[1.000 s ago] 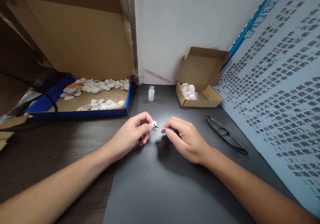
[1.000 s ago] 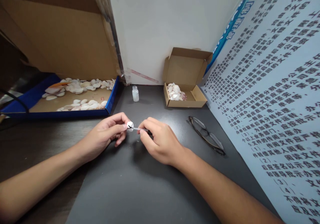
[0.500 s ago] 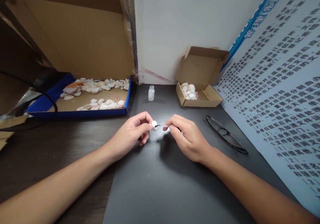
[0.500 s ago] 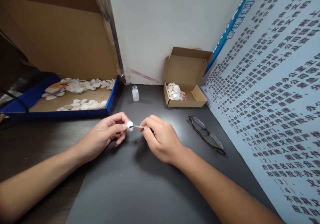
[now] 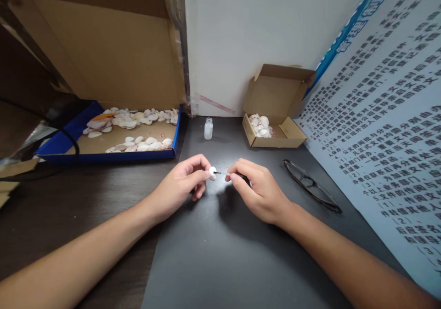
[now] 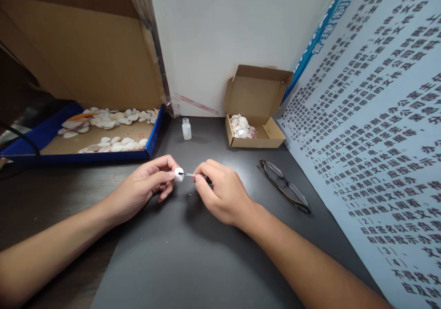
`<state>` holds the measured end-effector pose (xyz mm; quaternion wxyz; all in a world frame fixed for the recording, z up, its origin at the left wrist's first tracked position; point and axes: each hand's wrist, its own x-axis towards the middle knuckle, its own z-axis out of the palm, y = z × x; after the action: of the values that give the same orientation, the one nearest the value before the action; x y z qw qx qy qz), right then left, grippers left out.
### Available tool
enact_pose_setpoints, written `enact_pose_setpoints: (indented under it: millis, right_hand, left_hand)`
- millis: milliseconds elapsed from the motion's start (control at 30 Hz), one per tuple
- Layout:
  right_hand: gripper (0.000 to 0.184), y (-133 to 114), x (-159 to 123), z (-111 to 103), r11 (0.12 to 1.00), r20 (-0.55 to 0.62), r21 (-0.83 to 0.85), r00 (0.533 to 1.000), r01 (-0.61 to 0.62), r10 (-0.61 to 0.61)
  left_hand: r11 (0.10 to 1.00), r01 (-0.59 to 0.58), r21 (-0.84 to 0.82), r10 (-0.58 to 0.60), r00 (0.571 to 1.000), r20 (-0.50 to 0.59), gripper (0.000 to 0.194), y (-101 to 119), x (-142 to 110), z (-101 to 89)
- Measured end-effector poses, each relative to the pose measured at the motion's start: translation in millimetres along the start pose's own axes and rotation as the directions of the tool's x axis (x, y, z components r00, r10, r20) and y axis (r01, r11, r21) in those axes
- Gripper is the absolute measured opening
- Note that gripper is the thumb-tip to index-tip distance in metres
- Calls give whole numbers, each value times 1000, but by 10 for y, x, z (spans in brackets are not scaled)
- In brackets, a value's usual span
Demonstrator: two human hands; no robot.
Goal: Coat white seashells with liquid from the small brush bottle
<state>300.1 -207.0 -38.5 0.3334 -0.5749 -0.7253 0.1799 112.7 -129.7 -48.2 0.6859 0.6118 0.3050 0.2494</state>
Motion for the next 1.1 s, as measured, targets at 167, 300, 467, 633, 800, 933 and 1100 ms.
enact_pose_setpoints:
  millis: [167, 300, 467, 633, 800, 933, 1100]
  right_hand:
    - [21, 11, 19, 2, 1000, -1, 3, 1000, -9, 9]
    - [23, 16, 25, 8, 1000, 0, 7, 1000, 4, -4]
    - [23, 21, 15, 2, 1000, -14, 1, 1000, 0, 0]
    - [22, 16, 17, 1, 1000, -38, -17, 999, -3, 2]
    - [21, -5, 14, -2, 999, -58, -5, 997, 41, -41]
    - [21, -14, 9, -5, 999, -61, -7, 997, 42, -42]
    - [20, -13, 5, -8, 999, -50, -8, 998, 34, -34]
  left_hand:
    - [1000, 3, 6, -3, 1000, -4, 13, 6, -4, 3]
    - [1000, -1, 5, 1, 1000, 1, 12, 0, 0, 2]
    - [1000, 1, 2, -1, 1000, 2, 13, 5, 4, 3]
    - [1000, 8, -1, -8, 1000, -1, 13, 27, -1, 16]
    - [1000, 17, 10, -17, 1000, 6, 13, 27, -1, 21]
    - [1000, 17, 19, -17, 1000, 2, 13, 32, -1, 24]
    - [1000, 13, 18, -13, 1000, 6, 13, 37, -1, 25]
